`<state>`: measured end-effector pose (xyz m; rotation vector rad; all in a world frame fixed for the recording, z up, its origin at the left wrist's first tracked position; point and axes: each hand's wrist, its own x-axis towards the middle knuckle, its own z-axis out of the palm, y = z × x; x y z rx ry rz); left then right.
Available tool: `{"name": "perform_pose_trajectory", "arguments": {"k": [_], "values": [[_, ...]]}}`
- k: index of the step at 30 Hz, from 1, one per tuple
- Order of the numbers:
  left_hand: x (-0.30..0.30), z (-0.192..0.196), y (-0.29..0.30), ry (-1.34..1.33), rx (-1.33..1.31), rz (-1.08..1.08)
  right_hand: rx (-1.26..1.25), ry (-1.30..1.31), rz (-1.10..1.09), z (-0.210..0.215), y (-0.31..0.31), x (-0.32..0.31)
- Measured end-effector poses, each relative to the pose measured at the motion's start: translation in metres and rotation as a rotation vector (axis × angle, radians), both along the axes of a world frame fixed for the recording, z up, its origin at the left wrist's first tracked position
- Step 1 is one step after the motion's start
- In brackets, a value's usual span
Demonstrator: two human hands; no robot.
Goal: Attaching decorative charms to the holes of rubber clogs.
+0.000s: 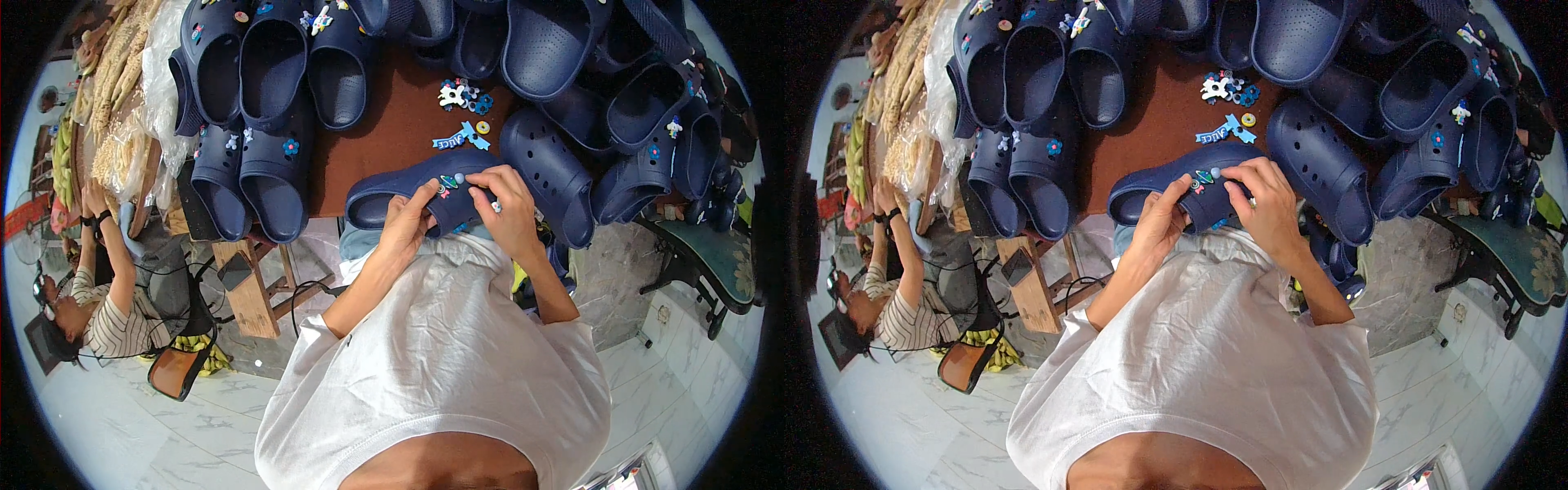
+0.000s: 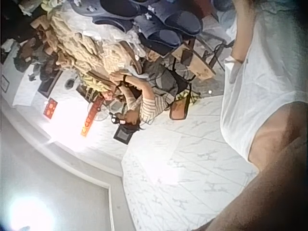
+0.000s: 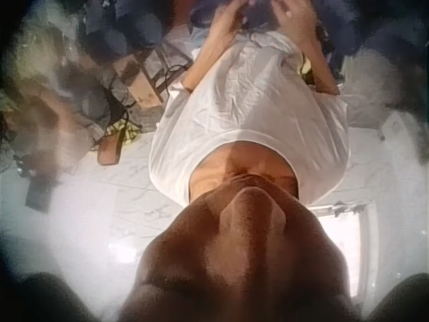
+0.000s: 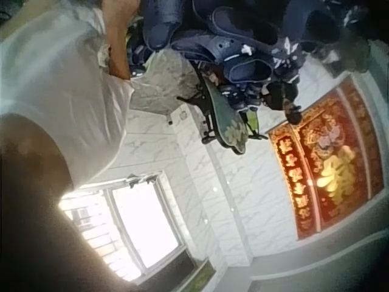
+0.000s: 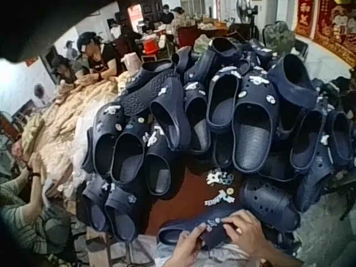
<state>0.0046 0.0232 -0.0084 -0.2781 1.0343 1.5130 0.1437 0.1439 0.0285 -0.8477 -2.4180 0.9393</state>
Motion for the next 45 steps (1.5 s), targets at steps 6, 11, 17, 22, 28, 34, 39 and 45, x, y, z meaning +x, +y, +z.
{"name": "perform_pose_trajectory", "arguments": {"k": [6,11,17,22,28,34,39,45], "values": [[0.004,0.01,0.003,0.046,-0.017,-0.017,0.038,-0.019,0.126,0.004,0.01,-0.007],[0.004,0.012,0.001,0.111,-0.017,-0.07,0.069,-0.077,0.307,0.007,0.021,-0.012],[0.009,0.01,0.001,0.188,0.007,-0.025,0.054,-0.056,0.372,0.007,0.025,-0.014],[0.007,0.01,0.0,0.121,-0.04,-0.037,0.05,-0.056,0.356,0.005,0.024,-0.013],[0.001,0.008,0.0,-0.033,0.011,0.039,0.077,-0.042,0.336,0.001,0.026,-0.016],[-0.006,0.009,0.002,-0.124,0.044,0.072,0.009,0.087,0.106,0.002,0.034,-0.008],[-0.024,0.015,0.0,-0.253,0.116,0.159,-0.053,0.103,-0.184,-0.004,0.033,0.011],[-0.044,0.005,-0.006,-0.288,0.139,0.349,-0.169,0.096,-0.115,-0.025,0.01,0.015]]}}
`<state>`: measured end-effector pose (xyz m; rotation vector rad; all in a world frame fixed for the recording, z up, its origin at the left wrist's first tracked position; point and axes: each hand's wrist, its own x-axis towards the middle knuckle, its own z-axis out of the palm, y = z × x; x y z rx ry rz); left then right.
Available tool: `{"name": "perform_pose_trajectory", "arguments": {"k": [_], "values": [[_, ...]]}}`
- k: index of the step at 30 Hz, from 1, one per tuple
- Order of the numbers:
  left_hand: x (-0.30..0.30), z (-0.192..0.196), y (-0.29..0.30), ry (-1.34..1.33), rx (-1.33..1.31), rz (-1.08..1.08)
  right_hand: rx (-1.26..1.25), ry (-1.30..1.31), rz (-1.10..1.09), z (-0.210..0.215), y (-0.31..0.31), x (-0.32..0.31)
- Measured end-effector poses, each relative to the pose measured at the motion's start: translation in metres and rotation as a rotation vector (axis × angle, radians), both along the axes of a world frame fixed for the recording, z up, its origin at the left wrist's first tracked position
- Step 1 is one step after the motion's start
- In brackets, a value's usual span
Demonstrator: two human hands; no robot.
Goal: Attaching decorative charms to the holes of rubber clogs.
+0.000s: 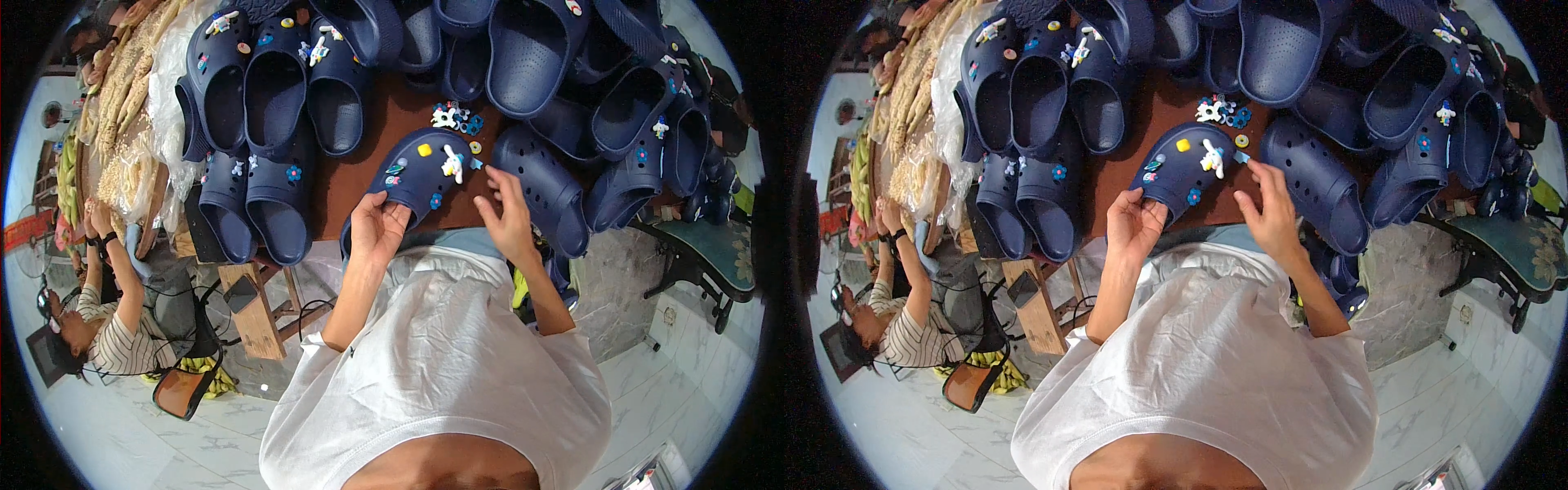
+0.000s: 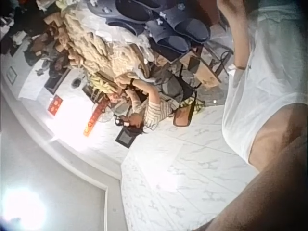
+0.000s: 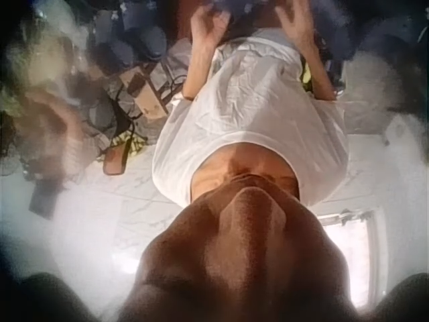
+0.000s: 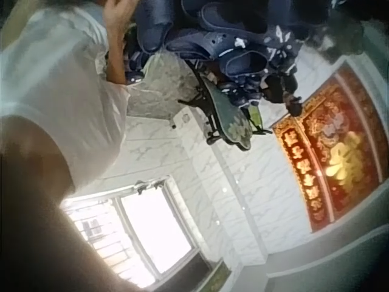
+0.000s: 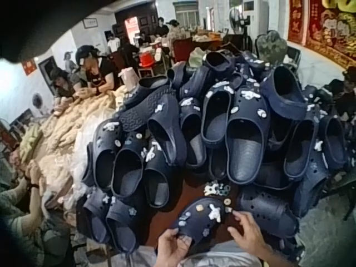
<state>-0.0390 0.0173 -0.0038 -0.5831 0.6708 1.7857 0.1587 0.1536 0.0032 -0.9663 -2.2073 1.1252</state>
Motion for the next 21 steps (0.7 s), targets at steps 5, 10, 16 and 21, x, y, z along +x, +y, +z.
{"name": "perform_pose_trajectory", "arguments": {"k": [5,10,16,21], "values": [[-0.005,-0.008,-0.008,-0.117,-0.003,0.129,-0.134,-0.02,0.055,-0.001,-0.013,-0.021],[-0.003,-0.007,-0.006,-0.183,0.019,0.234,0.23,-0.128,0.133,-0.019,0.002,-0.035],[0.0,-0.008,-0.004,-0.026,0.044,0.114,0.373,-0.188,0.12,-0.047,0.024,-0.046],[0.014,-0.007,0.008,0.596,-0.118,-0.225,0.394,-0.163,0.05,-0.055,0.035,-0.043]]}}
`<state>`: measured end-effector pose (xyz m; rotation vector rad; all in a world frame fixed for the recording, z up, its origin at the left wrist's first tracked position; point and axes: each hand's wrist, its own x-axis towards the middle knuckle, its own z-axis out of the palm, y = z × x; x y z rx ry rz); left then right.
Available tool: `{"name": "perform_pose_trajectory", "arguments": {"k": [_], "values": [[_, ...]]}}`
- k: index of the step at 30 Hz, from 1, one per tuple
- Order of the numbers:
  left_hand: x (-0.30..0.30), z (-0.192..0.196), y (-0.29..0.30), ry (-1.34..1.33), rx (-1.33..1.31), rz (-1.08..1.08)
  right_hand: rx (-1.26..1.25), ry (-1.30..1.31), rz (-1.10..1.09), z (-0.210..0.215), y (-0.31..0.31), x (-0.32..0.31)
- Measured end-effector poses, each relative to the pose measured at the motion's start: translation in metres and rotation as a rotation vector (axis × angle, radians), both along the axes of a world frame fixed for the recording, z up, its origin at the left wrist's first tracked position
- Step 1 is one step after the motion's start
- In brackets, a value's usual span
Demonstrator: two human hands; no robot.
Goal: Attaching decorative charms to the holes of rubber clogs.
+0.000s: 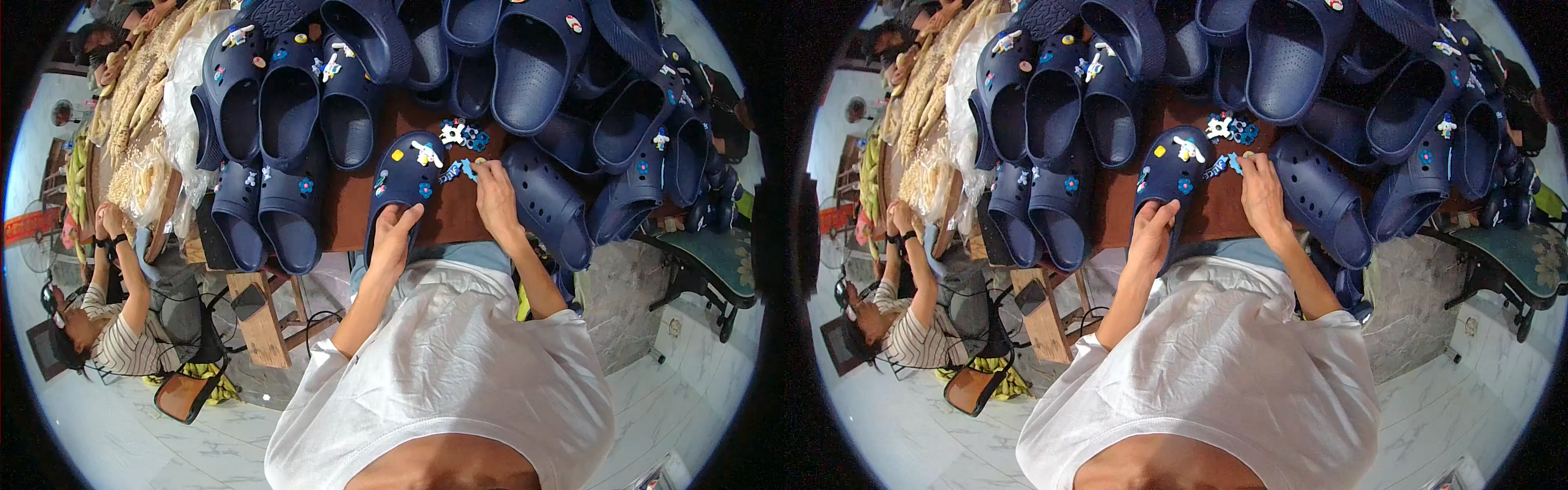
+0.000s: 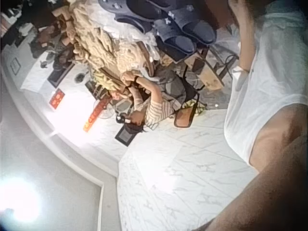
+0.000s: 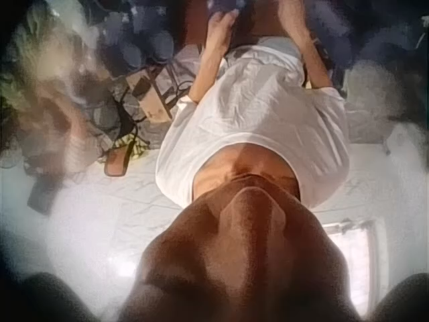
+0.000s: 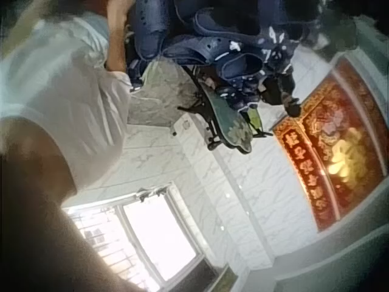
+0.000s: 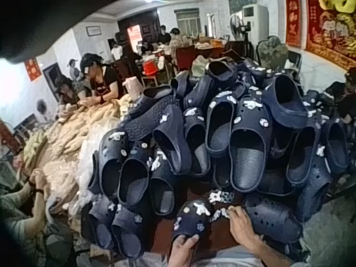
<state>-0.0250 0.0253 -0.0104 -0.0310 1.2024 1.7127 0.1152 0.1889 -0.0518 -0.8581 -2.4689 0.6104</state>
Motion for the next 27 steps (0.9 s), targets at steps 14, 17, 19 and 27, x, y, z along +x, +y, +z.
{"name": "perform_pose_trajectory", "arguments": {"k": [14,17,19,27], "values": [[0.008,-0.003,0.011,-0.039,-0.064,0.083,-0.04,-0.189,-0.024,0.013,-0.004,-0.004],[0.014,0.002,0.008,-0.121,-0.026,0.132,-0.122,-0.195,0.016,0.011,0.0,0.0],[0.017,0.002,0.006,-0.121,-0.002,0.138,-0.146,-0.181,-0.033,0.018,0.002,0.001],[0.013,-0.003,0.006,-0.186,-0.022,0.127,0.08,-0.171,-0.133,0.036,0.032,-0.004]]}}
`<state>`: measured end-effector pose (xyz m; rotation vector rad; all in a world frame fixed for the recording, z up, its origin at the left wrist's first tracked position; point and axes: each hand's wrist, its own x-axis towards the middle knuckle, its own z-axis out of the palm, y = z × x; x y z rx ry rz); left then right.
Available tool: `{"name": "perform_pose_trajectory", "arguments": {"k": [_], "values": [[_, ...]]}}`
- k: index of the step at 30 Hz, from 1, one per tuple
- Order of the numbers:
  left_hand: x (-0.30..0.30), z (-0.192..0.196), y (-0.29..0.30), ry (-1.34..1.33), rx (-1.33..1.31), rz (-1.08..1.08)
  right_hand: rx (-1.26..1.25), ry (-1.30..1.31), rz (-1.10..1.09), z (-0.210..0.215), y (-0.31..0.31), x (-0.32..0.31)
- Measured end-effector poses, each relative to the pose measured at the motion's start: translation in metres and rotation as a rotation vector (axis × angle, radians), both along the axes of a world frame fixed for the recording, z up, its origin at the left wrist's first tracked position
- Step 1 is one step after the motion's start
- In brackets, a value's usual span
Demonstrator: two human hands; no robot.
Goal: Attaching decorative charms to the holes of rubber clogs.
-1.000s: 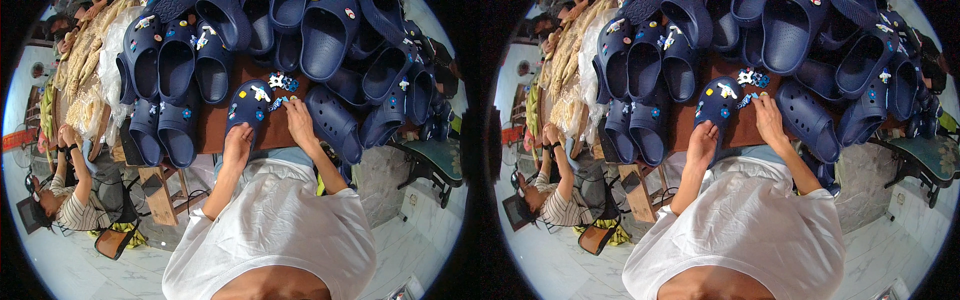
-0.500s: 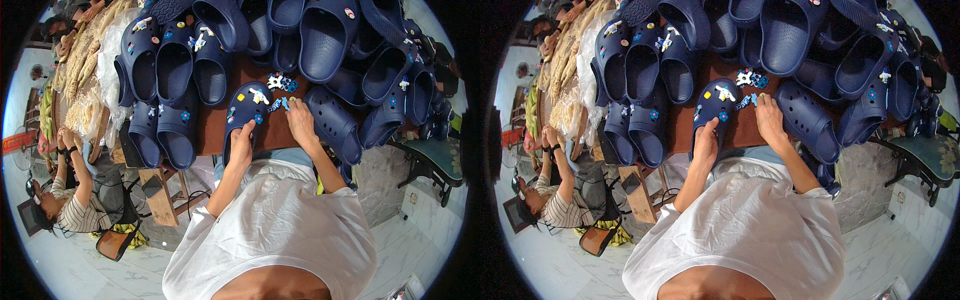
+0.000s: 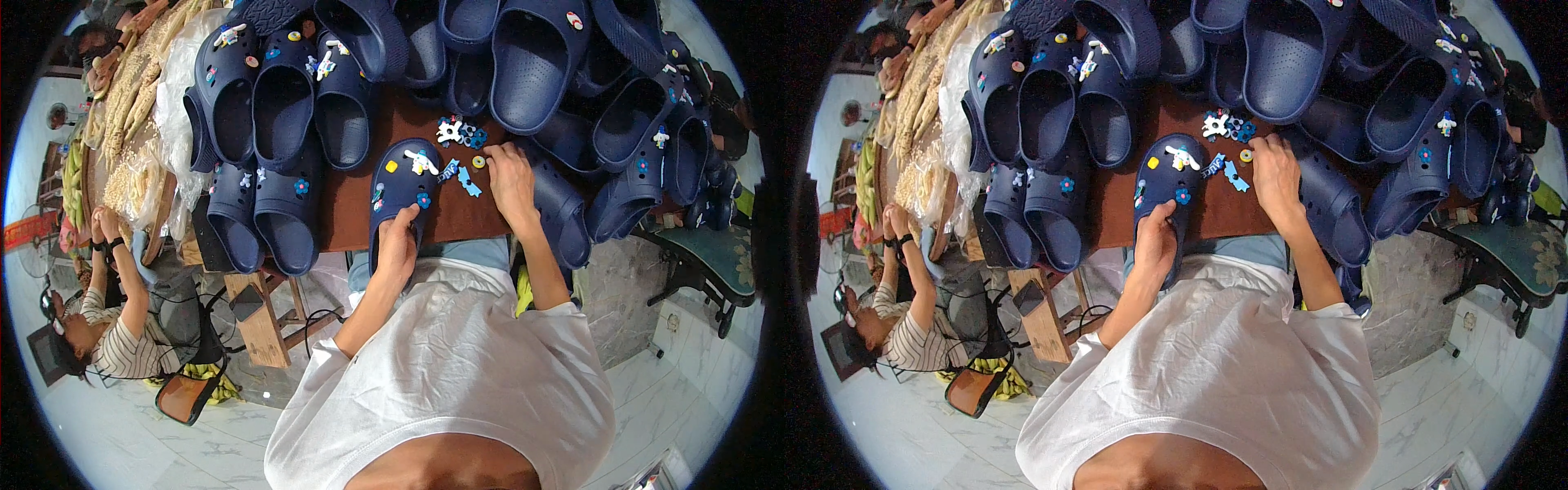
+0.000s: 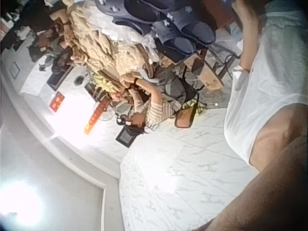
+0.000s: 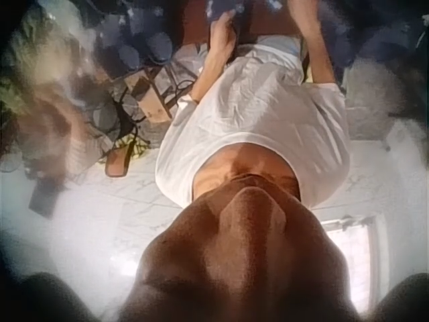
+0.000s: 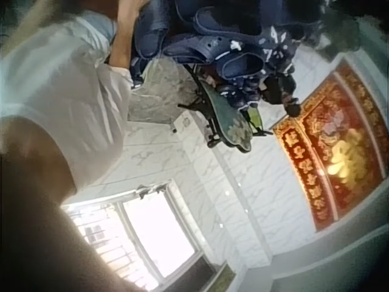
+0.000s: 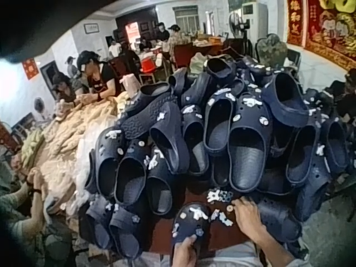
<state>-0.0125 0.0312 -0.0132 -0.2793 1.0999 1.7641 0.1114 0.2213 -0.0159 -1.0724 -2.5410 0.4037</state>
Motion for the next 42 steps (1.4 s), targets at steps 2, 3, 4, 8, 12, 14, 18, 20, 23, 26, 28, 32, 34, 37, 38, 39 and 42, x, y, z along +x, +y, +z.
{"name": "perform_pose_trajectory", "arguments": {"k": [2,3,4,8,12,14,18,20,23,26,28,32,34,37,38,39,42], "values": [[-0.001,-0.001,-0.002,-0.006,-0.005,-0.002,0.054,-0.037,0.008,-0.002,0.004,-0.004],[-0.001,-0.001,-0.003,-0.013,-0.008,-0.012,0.109,-0.072,0.016,-0.003,0.006,-0.006],[-0.001,0.001,-0.002,-0.022,-0.011,-0.024,0.109,-0.074,0.016,-0.005,0.009,-0.007],[0.0,0.005,0.0,-0.017,-0.008,-0.003,0.152,-0.094,-0.02,-0.019,0.019,-0.012],[-0.001,-0.002,-0.001,-0.046,-0.019,-0.011,0.152,-0.099,-0.003,-0.026,0.025,-0.018],[-0.001,-0.001,0.0,-0.058,-0.033,-0.002,0.158,-0.093,0.014,-0.032,0.027,-0.02],[0.0,0.0,0.002,-0.037,-0.014,0.004,0.171,-0.085,0.034,-0.036,0.026,-0.023],[-0.001,-0.003,0.001,-0.04,-0.011,0.008,0.137,-0.084,0.045,-0.03,0.025,-0.023],[-0.003,-0.004,0.002,-0.038,-0.026,-0.002,0.075,-0.044,0.074,-0.019,0.021,-0.021],[-0.003,-0.003,0.003,-0.051,-0.001,0.0,-0.045,0.094,0.107,-0.009,0.01,-0.02],[-0.003,-0.007,0.001,-0.044,-0.007,-0.001,-0.235,0.281,0.148,0.005,-0.004,-0.023],[-0.003,-0.002,0.003,-0.047,0.027,-0.015,-0.445,0.322,0.275,0.023,-0.036,-0.029],[-0.003,-0.003,0.004,-0.021,0.039,0.003,-0.425,0.348,0.308,0.017,-0.045,-0.031],[-0.001,-0.003,0.004,-0.028,0.032,0.01,-0.385,0.375,0.347,0.011,-0.05,-0.033],[-0.001,-0.002,0.004,-0.028,0.031,0.011,-0.381,0.397,0.354,0.01,-0.051,-0.034],[-0.001,-0.001,0.003,-0.023,0.035,0.01,-0.377,0.418,0.361,0.009,-0.052,-0.035],[-0.001,0.002,0.003,-0.025,0.015,0.006,-0.415,0.414,0.437,0.008,-0.053,-0.032]]}}
